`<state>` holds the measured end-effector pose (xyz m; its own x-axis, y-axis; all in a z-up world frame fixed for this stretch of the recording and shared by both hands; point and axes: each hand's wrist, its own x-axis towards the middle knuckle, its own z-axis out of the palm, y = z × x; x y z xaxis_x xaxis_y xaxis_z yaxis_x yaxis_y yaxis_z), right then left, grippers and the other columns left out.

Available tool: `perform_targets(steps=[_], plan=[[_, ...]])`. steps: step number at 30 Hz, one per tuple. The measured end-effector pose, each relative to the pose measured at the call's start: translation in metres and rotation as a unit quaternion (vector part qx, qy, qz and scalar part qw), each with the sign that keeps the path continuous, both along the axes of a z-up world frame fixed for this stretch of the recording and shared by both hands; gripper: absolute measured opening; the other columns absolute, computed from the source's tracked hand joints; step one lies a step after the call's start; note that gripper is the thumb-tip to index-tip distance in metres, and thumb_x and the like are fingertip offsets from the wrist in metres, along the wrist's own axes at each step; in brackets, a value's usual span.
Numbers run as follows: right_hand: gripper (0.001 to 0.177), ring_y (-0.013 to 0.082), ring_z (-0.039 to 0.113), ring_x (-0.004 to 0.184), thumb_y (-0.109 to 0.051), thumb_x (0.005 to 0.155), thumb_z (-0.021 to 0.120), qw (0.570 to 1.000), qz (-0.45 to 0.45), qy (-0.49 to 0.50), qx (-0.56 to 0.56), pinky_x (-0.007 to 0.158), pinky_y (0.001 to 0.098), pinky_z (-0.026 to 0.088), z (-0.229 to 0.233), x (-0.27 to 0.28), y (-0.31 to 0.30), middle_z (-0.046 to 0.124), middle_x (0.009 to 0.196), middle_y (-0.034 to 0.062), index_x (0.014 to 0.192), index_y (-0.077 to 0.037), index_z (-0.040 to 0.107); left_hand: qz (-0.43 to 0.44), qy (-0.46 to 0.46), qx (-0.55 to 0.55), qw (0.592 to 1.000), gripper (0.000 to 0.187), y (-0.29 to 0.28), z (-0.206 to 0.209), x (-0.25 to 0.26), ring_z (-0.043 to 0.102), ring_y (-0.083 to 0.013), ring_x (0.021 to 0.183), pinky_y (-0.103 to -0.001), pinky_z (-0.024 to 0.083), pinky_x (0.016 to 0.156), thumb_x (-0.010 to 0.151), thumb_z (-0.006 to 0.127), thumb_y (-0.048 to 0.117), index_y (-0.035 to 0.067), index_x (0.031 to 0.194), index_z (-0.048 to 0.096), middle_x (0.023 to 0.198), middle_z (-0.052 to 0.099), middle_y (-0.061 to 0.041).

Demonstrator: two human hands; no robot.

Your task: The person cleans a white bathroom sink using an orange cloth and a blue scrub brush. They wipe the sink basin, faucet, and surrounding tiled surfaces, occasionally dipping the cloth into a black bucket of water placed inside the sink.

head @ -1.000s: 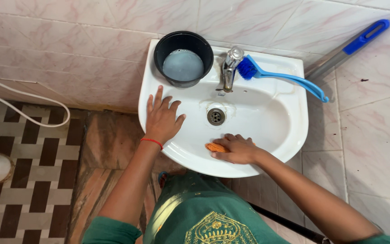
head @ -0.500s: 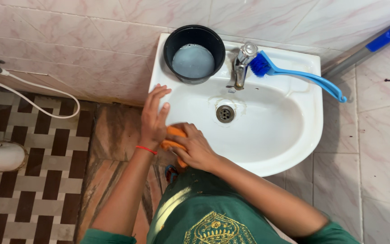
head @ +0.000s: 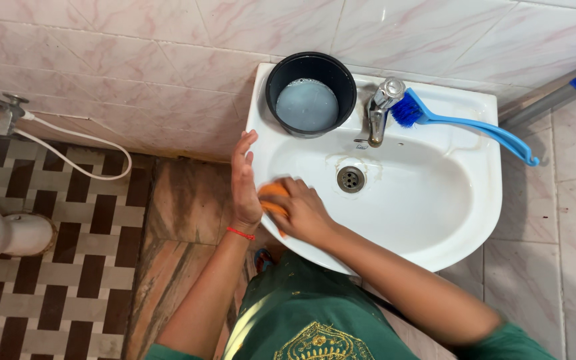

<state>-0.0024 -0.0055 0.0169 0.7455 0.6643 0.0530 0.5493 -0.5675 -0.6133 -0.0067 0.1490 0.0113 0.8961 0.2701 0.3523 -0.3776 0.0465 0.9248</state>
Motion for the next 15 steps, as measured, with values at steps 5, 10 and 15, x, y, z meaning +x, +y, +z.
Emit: perform_targets(steps=[5, 10, 15], plan=[[0.035, 0.0353, 0.056, 0.115, -0.025, 0.085, 0.07, 0.998, -0.055, -0.009, 0.038, 0.094, 0.0464, 0.049, -0.01, 0.021, 0.02, 0.057, 0.128, 0.0145, 0.119, -0.019, 0.074, 0.021, 0.006, 0.116, 0.993, 0.066, 0.0, 0.003, 0.005, 0.027, -0.0336, 0.161, -0.048, 0.02, 0.133, 0.11, 0.033, 0.053, 0.002, 0.15, 0.047, 0.161, 0.043, -0.017], [0.032, 0.0338, 0.054, 0.123, -0.018, 0.09, 0.069, 0.976, 0.203, 0.045, 0.067, 0.107, 0.0459, 0.044, -0.006, -0.009, -0.073, 0.062, 0.133, 0.0093, 0.12, -0.02, 0.078, 0.012, 0.016, 0.175, 0.984, 0.066, -0.006, 0.008, -0.001, 0.026, -0.0363, 0.16, -0.05, 0.021, 0.131, 0.108, 0.036, 0.052, 0.003, 0.149, 0.048, 0.161, 0.043, -0.018], [0.039, 0.0264, 0.056, 0.126, -0.005, 0.072, 0.073, 0.942, 0.2, 0.26, -0.073, 0.106, 0.0423, 0.046, 0.033, -0.013, -0.189, 0.059, 0.135, 0.0074, 0.105, -0.022, 0.083, 0.028, 0.005, 0.231, 0.972, 0.063, -0.011, 0.01, -0.002, 0.031, -0.0371, 0.158, -0.05, 0.025, 0.129, 0.107, 0.04, 0.052, 0.005, 0.145, 0.054, 0.158, 0.046, -0.017]])
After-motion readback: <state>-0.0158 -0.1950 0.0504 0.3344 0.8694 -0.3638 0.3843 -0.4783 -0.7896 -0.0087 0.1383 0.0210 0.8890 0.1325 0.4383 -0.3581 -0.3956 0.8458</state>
